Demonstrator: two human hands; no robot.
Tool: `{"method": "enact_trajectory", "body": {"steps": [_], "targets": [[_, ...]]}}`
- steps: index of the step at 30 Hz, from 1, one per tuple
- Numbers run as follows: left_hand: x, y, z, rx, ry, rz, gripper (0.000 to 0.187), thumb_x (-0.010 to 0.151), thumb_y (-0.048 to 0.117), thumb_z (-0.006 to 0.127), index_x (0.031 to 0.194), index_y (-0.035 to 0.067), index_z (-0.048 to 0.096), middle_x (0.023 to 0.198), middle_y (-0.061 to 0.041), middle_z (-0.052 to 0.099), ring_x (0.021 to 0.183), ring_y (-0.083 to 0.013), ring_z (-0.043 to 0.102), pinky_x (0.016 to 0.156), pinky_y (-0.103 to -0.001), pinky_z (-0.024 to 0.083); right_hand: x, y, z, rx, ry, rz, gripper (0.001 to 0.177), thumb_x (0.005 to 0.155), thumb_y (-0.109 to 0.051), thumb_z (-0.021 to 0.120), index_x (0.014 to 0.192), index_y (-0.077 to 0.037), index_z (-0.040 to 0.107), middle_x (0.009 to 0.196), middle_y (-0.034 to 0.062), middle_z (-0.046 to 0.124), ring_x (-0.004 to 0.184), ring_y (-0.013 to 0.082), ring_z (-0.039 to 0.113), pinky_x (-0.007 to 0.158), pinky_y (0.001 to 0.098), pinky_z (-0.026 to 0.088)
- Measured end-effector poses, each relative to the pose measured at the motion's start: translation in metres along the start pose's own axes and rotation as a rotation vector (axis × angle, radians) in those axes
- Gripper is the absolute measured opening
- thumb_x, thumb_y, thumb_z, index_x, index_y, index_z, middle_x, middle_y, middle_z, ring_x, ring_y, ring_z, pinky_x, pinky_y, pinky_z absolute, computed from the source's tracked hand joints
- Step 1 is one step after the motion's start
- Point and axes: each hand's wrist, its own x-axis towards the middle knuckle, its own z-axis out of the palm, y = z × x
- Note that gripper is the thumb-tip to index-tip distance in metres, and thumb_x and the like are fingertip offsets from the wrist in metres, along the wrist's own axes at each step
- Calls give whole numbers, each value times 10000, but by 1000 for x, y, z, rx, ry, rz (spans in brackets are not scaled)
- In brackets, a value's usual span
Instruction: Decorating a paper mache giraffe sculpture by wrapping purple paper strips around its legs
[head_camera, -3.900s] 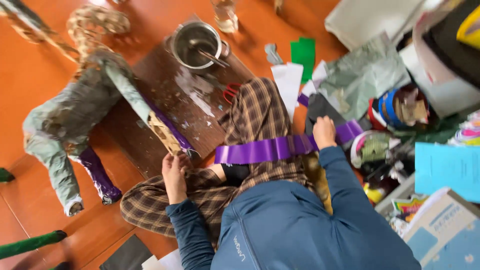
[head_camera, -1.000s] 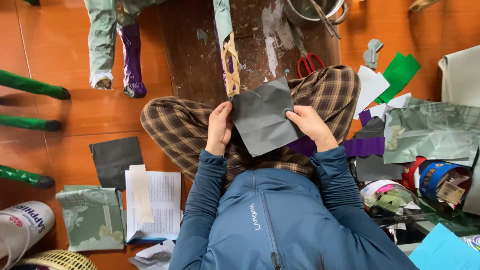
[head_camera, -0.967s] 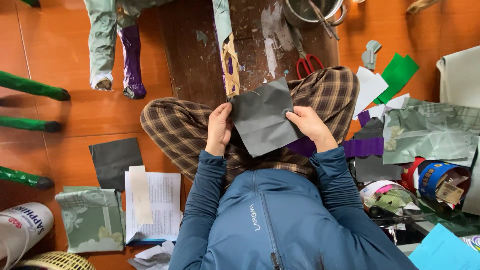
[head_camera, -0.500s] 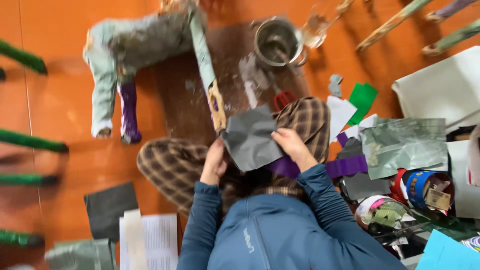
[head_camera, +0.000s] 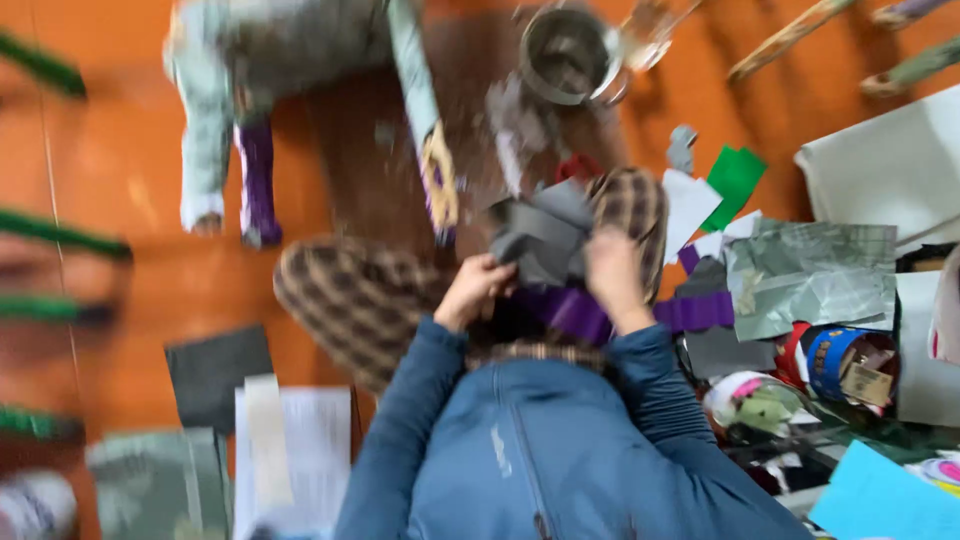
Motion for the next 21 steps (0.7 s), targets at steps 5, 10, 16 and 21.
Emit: {"method": "enact_trajectory", "body": {"steps": [5,10,16,21], "targets": [[2,-5,1,-61,-105,-118,239,964,151,847,1026,-44,723,825,-158,728,614,-213,765,513,-260,650,-60,72,-87,314,598,539,144,1130,-98,769,1054,23,749,919,272,674,923,481,688,826,511,539],[7,-16,1,-162,-146,-143,332,1001,254,818,1125,-36,713,828,-129,721,518,-193,733,407,-224,595,-216,189,-12,119,370,804,282,1171,-204,671,973,-3,687,870,270,671,852,451,703,753,526,549],[3,-12,2,-227,-151,-206,300,960,266,852,996,-4,726,664,-49,556,380,-204,653,287,-198,467,-105,72,-89,33,112,662,1002,871,-22,835,1715,-15,296,1452,397,482,1334,625,521,1108,676,453],[-8,-9,5,-201,-157,-219,253,942,218,837,910,-4,719,612,20,421,354,-191,627,275,-194,417,7,-56,-151,428,216,-88,992,852,156,822,1695,109,301,1654,388,332,1540,559,337,1194,571,468]]}}
